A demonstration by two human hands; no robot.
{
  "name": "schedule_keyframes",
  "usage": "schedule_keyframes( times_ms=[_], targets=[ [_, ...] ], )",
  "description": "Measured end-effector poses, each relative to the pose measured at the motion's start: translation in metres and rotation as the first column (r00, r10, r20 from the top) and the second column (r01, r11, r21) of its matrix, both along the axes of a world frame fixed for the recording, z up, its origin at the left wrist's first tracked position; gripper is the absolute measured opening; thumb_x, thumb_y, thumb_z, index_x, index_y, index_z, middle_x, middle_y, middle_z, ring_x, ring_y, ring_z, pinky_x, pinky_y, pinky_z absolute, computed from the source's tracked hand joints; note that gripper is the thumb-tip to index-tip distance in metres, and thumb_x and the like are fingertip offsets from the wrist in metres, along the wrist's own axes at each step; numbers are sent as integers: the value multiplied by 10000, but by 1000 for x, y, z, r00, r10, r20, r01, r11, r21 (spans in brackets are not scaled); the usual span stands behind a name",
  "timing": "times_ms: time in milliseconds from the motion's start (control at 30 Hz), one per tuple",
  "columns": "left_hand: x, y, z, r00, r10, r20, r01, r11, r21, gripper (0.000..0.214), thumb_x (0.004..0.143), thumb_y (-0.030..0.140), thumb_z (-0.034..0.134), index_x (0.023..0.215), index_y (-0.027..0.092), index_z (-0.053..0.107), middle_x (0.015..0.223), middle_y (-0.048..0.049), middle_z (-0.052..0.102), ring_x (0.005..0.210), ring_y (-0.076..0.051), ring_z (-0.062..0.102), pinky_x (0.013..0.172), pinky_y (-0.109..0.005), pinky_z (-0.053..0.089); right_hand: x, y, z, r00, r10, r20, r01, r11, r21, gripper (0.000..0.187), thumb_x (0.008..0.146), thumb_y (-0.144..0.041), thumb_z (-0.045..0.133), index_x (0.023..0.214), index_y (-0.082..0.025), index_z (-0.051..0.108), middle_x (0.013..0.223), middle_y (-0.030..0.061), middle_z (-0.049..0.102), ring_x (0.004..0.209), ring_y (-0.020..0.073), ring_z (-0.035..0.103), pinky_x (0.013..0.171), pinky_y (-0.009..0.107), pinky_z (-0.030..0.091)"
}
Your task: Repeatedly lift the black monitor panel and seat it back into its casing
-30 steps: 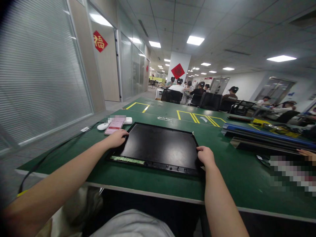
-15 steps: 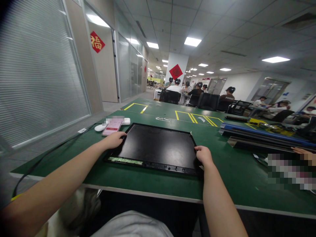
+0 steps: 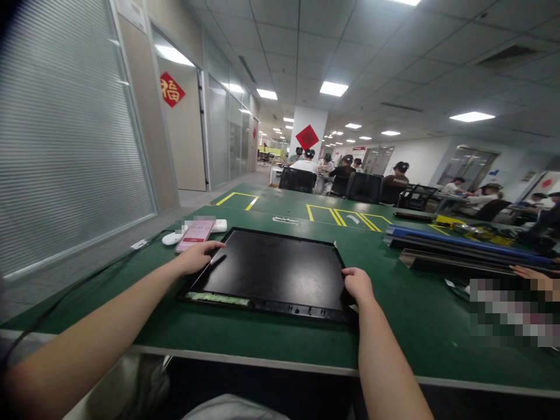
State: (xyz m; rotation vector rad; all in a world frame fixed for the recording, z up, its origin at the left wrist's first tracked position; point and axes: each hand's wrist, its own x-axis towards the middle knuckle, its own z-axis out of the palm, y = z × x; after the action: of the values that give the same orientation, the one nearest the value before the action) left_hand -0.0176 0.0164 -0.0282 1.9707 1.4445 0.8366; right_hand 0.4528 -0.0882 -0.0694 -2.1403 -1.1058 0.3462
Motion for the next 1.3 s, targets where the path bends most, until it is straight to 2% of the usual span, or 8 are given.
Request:
schedule_keyframes(
  times_ms=[67,167,367,533,700,767,1033,1300],
  targets=[
    [2,-2,3,989,-20,145,29,998,-61,541,600,26,545,1096,180,692,1141,-90,719,1057,-264,664,869,-348,540,1,0,-1,1000,-3,-7,3,1000,7,398,651,-36,512,951,-179,733,979,85,729,894,205,664,784,292,501],
    [6,-9,10,916,11,400,78,976,-205,615,624,9,542,1207,190,623,1201,-87,693,972,-240,699,758,-320,587,3,1,-2,1000,-2,-29,2,1000,2,407,653,-36,507,965,-176,728,995,88,725,908,205,662,781,292,505],
    [15,-16,22,803,193,564,39,927,-374,553,713,-17,509,1203,219,610,1186,-59,700,750,-180,726,625,-292,611,2,-1,0,1000,-4,-10,4,1000,3,397,670,-54,515,976,-189,728,996,90,724,910,211,667,741,287,517],
    [14,-8,16,763,252,596,-6,924,-383,471,750,13,569,1178,201,624,1190,-84,697,802,-181,728,662,-280,604,2,-1,0,1000,-4,-11,4,1000,1,403,668,-45,512,977,-187,729,1010,93,723,917,218,663,783,312,512],
    [12,-6,13,714,305,630,70,864,-498,665,761,71,653,1385,187,455,759,-62,741,563,-199,699,563,-327,590,2,-1,2,1000,10,10,-10,1000,-9,388,678,-43,510,962,-190,729,1010,87,723,944,217,662,779,302,514],
    [12,-8,14,696,292,656,124,850,-511,727,750,53,658,1421,186,412,690,-45,727,558,-212,702,556,-337,590,1,-1,2,1000,13,20,-13,1000,-12,394,676,-43,502,963,-188,730,1014,83,723,957,214,662,799,299,511],
    [15,-12,20,709,300,638,158,814,-558,700,743,42,651,1401,198,470,769,-57,759,588,-213,715,595,-338,598,2,-1,1,998,14,63,-15,1000,19,387,651,-32,505,916,-185,742,977,91,729,938,222,665,849,329,502],
    [14,-12,19,705,261,659,225,799,-557,602,736,12,588,1312,182,550,711,-50,749,555,-223,705,534,-335,579,2,-2,2,999,-4,39,6,999,-32,415,670,-65,512,986,-211,737,922,87,728,877,228,672,731,320,534]
  ],
)
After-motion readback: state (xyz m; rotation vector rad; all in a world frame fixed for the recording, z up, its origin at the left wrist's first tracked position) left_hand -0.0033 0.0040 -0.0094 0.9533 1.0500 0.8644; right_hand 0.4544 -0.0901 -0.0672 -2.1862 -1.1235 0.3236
